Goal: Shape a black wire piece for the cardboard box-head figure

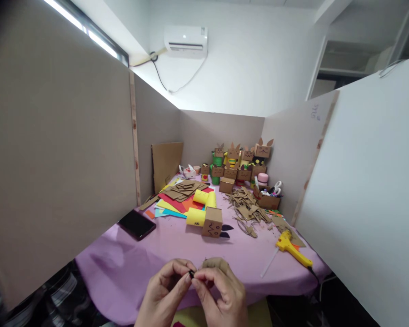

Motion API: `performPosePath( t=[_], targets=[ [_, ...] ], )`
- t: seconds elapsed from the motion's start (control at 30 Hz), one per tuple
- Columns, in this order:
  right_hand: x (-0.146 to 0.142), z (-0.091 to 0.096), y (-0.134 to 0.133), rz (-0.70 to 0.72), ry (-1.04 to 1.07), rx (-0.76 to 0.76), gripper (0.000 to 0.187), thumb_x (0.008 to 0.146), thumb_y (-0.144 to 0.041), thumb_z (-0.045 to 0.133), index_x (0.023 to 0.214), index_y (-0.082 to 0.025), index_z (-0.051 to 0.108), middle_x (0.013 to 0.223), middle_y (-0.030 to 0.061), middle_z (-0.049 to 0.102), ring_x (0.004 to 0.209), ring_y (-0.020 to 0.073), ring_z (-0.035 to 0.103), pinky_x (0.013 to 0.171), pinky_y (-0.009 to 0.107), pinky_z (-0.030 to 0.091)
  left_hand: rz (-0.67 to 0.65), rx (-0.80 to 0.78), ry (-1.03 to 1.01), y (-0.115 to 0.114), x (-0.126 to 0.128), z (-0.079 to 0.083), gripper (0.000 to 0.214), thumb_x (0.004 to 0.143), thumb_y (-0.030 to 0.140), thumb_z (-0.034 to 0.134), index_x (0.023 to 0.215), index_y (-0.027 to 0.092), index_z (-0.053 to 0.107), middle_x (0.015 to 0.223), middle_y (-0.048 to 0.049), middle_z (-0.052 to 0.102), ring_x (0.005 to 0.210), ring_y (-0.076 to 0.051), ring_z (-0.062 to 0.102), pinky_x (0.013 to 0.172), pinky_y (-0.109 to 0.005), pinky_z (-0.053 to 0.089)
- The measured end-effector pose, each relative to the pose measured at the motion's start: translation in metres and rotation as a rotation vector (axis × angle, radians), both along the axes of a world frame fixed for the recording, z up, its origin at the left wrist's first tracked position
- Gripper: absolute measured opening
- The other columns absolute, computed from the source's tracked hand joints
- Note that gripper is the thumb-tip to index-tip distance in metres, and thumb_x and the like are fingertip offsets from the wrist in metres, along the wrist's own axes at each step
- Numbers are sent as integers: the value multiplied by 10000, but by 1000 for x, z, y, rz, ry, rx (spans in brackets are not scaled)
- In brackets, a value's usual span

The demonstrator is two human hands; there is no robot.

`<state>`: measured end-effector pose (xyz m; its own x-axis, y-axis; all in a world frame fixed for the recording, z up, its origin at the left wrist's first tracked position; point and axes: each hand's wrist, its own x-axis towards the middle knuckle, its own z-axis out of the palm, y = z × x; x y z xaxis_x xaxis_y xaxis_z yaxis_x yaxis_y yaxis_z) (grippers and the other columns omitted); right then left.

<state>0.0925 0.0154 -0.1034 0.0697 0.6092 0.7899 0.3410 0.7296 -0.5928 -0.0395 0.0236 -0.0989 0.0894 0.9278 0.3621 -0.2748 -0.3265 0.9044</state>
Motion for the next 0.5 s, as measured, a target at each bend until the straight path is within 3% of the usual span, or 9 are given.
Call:
performPosePath(
  t=[0.17, 0.5],
  targets=[
    [-1, 1, 0, 30, 53, -61, 142, 787, -167, 601, 850, -272, 672, 749, -12, 661, 708, 124, 631, 648, 171, 478, -1, -21, -10, -1, 0, 1, 120, 745, 276, 658, 690, 174, 628, 760, -27, 631, 739, -160, 577, 697, -236, 458],
    [-4, 5, -3, 5, 115, -195, 74, 768, -248, 599, 717, -213, 640, 652, -1, 618, 598, 131, 601, 550, 179, 472, 3, -11, -17, -1, 1, 0, 115, 736, 266, 668, 679, 173, 633, 750, -25, 633, 731, -155, 581, 685, -226, 458]
  ],
)
